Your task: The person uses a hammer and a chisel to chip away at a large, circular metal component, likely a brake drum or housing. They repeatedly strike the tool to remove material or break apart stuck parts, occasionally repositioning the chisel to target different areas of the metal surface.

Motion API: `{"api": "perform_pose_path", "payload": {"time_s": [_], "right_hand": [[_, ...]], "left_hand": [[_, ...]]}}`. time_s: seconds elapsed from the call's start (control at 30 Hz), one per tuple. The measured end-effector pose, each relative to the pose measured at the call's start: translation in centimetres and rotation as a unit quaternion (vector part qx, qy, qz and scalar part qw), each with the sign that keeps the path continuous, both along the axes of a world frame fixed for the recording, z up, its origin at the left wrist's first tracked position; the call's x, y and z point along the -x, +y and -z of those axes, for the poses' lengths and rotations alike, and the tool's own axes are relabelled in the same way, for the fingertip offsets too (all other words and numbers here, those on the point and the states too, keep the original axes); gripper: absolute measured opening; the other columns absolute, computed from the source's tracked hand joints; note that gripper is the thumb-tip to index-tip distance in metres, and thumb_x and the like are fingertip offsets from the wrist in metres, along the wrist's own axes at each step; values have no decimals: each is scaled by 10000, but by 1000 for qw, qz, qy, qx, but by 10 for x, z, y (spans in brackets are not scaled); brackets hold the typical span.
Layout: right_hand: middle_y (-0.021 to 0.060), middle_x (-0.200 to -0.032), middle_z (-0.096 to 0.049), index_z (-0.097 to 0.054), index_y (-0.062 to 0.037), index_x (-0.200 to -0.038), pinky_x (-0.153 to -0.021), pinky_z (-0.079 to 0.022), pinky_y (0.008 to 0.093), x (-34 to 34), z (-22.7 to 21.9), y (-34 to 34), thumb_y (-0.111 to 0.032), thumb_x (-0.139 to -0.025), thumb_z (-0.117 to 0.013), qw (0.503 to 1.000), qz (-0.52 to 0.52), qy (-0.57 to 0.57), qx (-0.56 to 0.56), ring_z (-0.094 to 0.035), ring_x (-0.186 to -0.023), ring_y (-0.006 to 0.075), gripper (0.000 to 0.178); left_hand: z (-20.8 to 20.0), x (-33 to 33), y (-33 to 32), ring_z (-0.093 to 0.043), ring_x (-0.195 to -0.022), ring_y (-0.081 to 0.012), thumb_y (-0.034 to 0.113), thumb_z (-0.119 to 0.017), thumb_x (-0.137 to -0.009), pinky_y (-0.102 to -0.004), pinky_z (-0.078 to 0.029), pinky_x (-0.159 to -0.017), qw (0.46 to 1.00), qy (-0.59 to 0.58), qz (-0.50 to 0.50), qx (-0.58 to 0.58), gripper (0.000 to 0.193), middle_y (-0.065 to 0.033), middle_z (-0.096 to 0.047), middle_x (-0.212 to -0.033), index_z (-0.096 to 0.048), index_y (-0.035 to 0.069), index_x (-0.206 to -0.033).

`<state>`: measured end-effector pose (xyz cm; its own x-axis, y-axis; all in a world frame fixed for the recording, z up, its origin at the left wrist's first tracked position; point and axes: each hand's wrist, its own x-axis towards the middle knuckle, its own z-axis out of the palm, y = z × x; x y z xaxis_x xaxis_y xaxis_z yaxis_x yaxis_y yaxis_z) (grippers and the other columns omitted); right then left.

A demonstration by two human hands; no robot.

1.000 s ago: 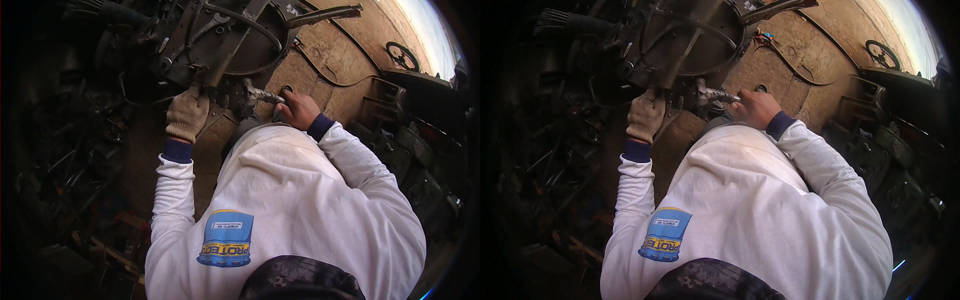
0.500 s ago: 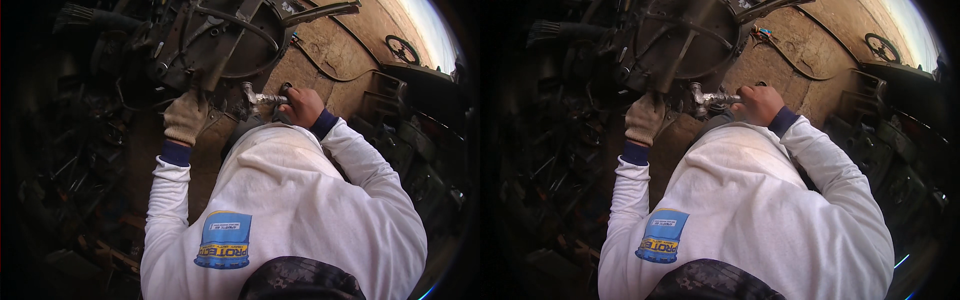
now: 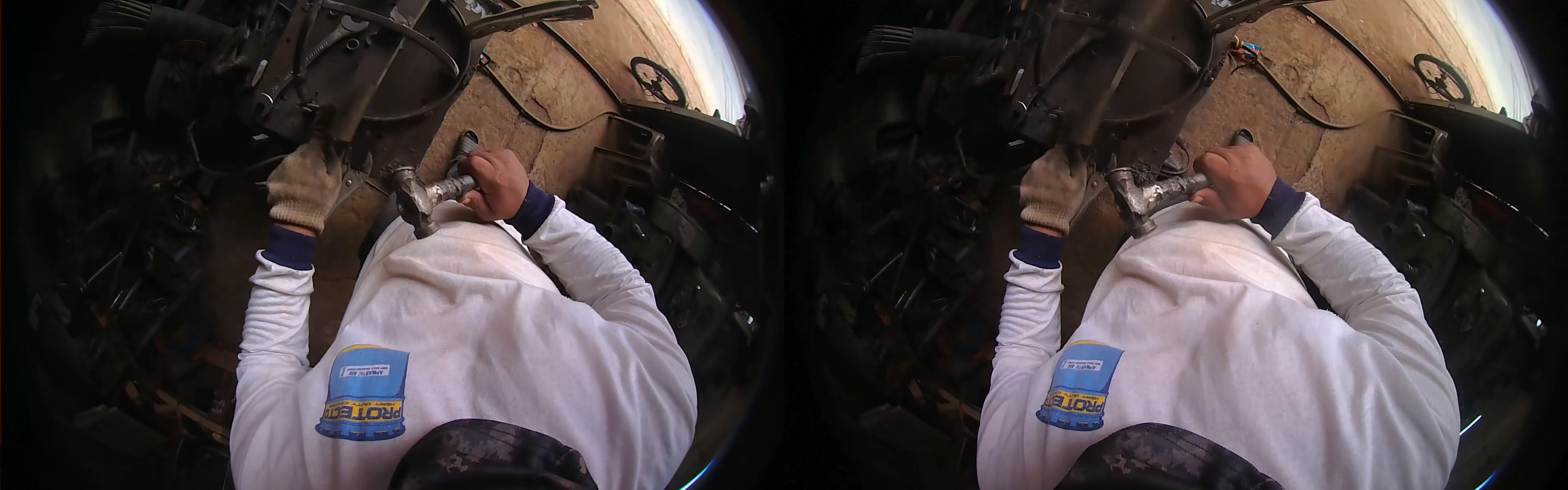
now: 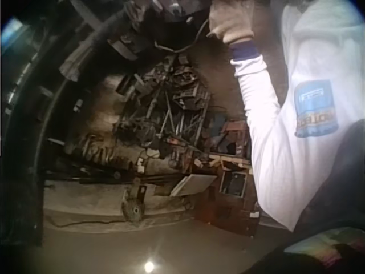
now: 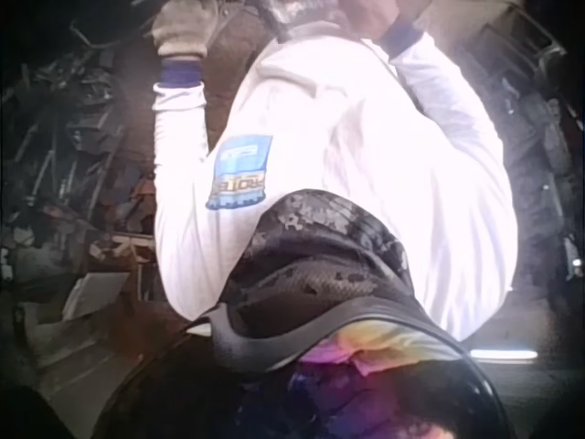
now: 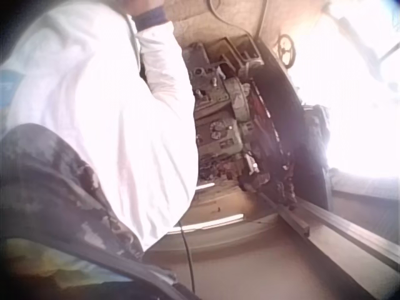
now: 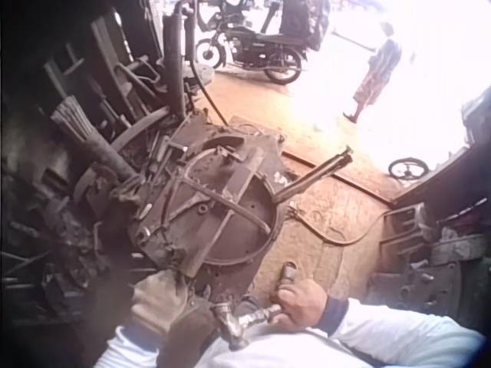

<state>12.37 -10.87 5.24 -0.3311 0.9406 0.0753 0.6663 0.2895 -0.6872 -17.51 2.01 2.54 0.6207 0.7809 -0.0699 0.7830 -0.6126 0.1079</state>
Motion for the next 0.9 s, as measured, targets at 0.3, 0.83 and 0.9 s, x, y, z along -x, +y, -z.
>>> {"api": "perform_pose_path", "payload": {"time_s": [0.3,0.83,0.9], "right_hand": [[197,-684,-581,-544,-31,-853,-615,-446,500,10,14,-8,-395,-889,-622,986,123,-42,104,-586,-692,420,374],[220,-704,-588,-540,-6,-863,-655,-449,516,25,-8,-5,-426,-923,-553,992,101,50,51,-584,-724,450,425],[225,-738,-591,-541,-1,-885,-676,-450,510,22,-5,-8,-429,-916,-564,994,72,83,-18,-583,-762,443,430]], "left_hand": [[-13,-11,-1,-670,-698,-343,247,-597,-877,-431,-553,-569,998,6,-55,32,242,-161,-643,-779,-614,24,-971],[-9,-8,-1,-690,-747,-363,319,-560,-914,-473,-557,-629,994,-4,-83,67,308,-160,-692,-834,-645,81,-1090],[-12,-8,-2,-690,-748,-363,328,-568,-910,-473,-558,-632,994,3,-82,70,307,-161,-691,-834,-646,79,-1071]]}}
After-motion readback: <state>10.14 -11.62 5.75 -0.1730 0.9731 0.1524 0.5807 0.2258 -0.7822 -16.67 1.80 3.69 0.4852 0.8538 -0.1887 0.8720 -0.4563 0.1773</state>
